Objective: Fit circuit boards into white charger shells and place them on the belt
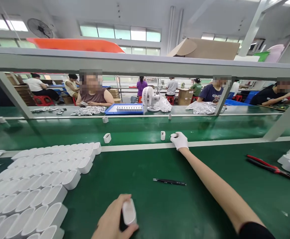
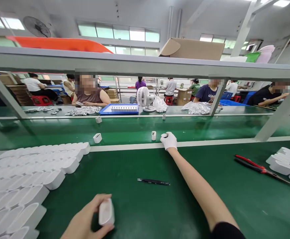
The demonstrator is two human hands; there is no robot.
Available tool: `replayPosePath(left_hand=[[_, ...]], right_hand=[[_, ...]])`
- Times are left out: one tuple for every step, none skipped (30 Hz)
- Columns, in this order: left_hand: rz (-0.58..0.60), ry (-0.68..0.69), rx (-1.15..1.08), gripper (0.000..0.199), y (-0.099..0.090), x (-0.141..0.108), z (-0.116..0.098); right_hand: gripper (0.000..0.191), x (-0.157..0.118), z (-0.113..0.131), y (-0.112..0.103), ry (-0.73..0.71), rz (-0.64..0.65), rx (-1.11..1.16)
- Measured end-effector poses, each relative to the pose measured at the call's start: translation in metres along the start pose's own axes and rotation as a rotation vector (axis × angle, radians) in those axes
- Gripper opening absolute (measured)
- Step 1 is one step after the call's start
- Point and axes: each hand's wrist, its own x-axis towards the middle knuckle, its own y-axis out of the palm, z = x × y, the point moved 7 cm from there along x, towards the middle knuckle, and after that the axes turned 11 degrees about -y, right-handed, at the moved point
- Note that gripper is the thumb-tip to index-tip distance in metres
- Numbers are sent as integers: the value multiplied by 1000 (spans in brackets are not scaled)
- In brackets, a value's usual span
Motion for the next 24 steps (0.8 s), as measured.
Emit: replayPosePath(left_hand=[[73,-57,-52,63,12,6,-7],[129,-104,-96,77,21,11,-14],[172,-139,-130,81,28,16,-22],[215,-163,-158,77,34,19,-28],[253,-172,-184,70,39,22,-33],[282,-173,-209,62,41,24,-36],[304,-163,-236,56,42,25,-38],[316,-147,-261,54,42,25,-40],[320,-131,-284,56,41,25,-40],[321,-115,-301,59,39,25,-40],[322,-100,-308,62,37,24,-40],[321,-90,-305,63,35,24,-40],[313,-90,-292,65,33,24,-40],[301,-95,-270,65,30,24,-40],[286,-101,-245,64,28,24,-40],[268,-106,-224,60,25,24,-40],[250,-105,-217,54,23,23,-40],[238,-91,-225,45,20,22,-41],[240,-62,-252,36,19,21,-42],[252,-27,-293,26,19,19,-44],[276,6,-341,17,20,17,-45],[309,30,-392,13,22,16,-46],[340,39,-436,15,24,15,-46],[361,31,-466,18,26,14,-44]], right_hand=[[31,-18,12,4,-36,31,59],[32,-40,23,8,-75,74,132],[31,-65,34,11,-112,119,198],[29,-91,45,14,-163,183,282],[29,-118,57,16,-248,272,462],[28,-144,68,16,-339,350,590],[30,-168,76,16,-411,430,666],[30,-186,80,13,-457,459,707],[29,-199,81,11,-489,477,718],[28,-208,82,9,-509,480,717],[28,-213,82,8,-523,474,716],[27,-216,84,7,-534,474,719],[28,-218,85,7,-541,480,730],[28,-219,87,7,-533,492,747],[30,-220,88,8,-507,509,768],[31,-221,87,10,-460,526,789],[32,-222,86,12,-400,542,810],[33,-224,84,14,-333,549,831],[34,-225,81,17,-268,549,854],[36,-225,78,19,-215,539,877],[37,-225,75,20,-178,521,896],[38,-225,73,21,-154,502,914],[38,-224,71,22,-141,480,928],[38,-223,70,21,-139,460,933]])
